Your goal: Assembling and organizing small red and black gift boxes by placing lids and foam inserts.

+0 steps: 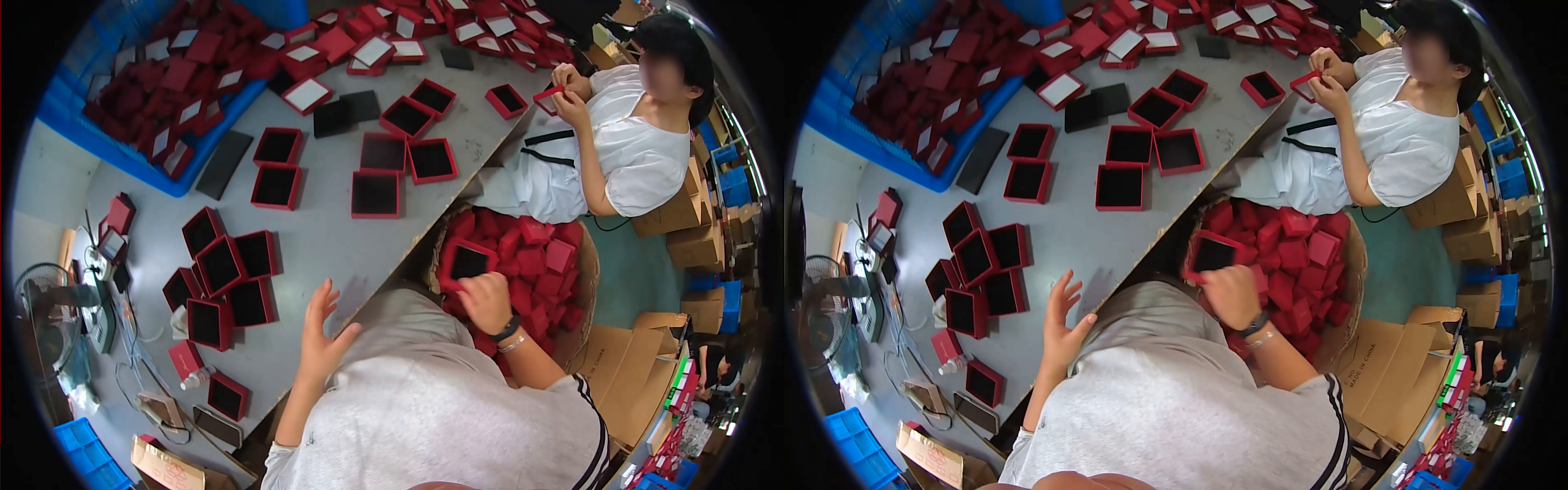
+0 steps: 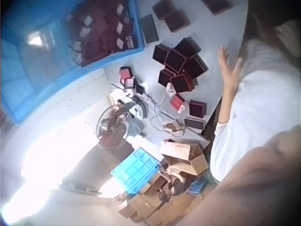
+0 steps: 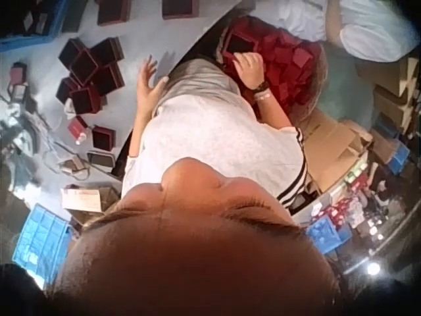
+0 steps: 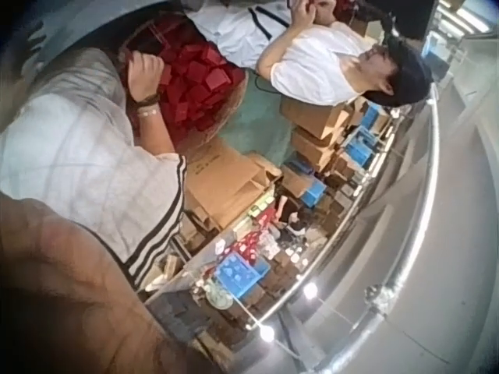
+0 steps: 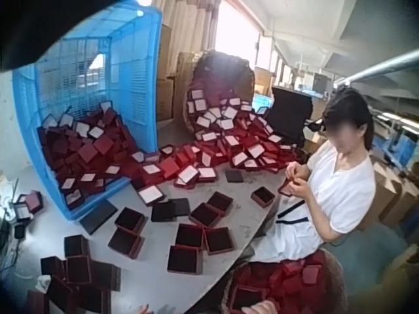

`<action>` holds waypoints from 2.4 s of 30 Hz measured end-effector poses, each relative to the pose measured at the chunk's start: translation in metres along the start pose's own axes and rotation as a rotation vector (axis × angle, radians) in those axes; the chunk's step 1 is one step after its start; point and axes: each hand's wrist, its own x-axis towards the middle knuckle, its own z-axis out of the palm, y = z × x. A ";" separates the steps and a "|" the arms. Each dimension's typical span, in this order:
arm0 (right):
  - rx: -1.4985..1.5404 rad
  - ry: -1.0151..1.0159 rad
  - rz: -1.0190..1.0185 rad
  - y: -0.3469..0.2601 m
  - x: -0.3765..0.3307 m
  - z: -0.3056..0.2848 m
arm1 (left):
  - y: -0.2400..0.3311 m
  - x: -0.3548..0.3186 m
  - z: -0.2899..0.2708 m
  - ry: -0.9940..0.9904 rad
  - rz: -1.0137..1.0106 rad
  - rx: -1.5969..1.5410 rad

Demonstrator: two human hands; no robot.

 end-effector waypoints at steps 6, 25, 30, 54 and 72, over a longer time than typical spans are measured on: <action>0.143 -0.058 0.228 0.017 0.003 0.014 | -0.039 -0.003 -0.029 0.165 -0.030 0.288; 0.051 -0.287 -0.074 -0.030 0.434 0.115 | -0.060 0.007 -0.031 0.261 0.083 0.332; 0.307 0.050 -0.157 -0.027 0.414 0.073 | -0.060 0.010 -0.041 0.238 0.068 0.380; 0.127 -0.383 0.121 0.014 0.429 0.104 | -0.081 0.421 -0.275 0.384 0.152 1.712; 1.514 -0.064 0.127 -0.096 0.222 0.040 | 0.010 0.008 -0.034 -0.027 0.205 1.094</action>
